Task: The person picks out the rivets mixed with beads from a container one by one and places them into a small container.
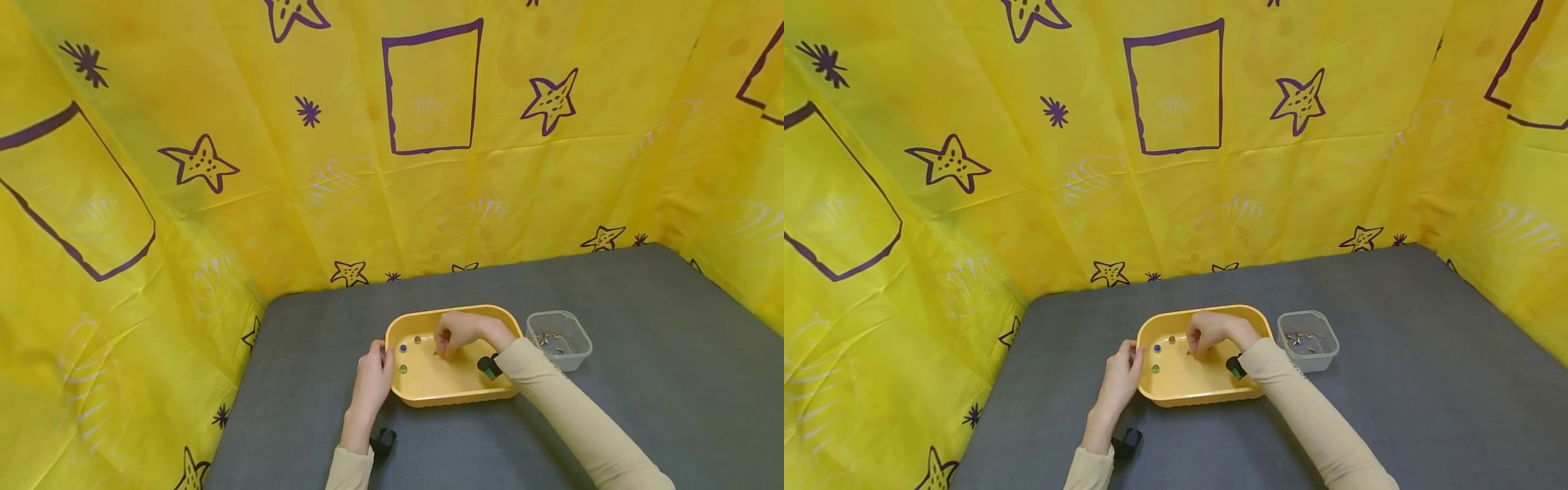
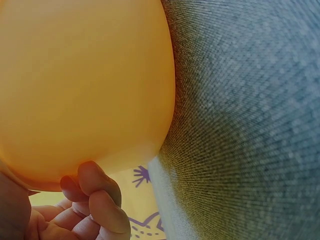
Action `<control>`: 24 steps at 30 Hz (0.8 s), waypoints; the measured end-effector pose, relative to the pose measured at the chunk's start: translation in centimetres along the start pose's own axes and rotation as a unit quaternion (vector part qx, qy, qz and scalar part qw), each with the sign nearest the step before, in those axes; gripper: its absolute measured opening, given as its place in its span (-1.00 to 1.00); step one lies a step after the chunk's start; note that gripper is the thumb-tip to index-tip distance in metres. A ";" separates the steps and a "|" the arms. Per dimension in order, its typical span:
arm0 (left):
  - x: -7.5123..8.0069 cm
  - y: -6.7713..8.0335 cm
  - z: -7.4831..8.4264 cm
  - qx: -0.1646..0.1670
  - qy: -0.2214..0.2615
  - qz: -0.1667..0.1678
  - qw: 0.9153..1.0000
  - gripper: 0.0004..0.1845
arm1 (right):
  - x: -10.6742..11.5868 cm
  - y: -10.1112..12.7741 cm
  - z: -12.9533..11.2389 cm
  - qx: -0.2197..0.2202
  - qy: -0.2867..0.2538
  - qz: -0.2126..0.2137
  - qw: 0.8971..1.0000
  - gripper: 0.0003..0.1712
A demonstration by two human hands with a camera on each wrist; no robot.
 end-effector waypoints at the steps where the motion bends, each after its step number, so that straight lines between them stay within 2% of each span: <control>1: 0.0 0.0 0.0 0.002 0.000 -0.001 1.000 -0.83 | 0.1 0.1 0.0 0.001 0.003 0.001 1.000 -0.92; 15: 0.0 0.0 -0.2 0.008 -0.001 -0.003 1.000 -0.81 | 1.3 1.0 0.2 -0.002 0.007 0.016 1.000 -0.91; 24: 0.0 0.0 0.0 -0.004 -0.002 0.005 1.000 -0.83 | 2.1 1.8 0.7 -0.014 0.028 0.025 0.999 -0.87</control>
Point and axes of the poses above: each hand's wrist, its own y-axis away from the middle knuckle, its own x-axis out of the back of the hand, z = x × y, the point moved 10 cm from there along -y, towards the middle knuckle, and after that the axes turned 6 degrees about -y, right-handed, at the moved point
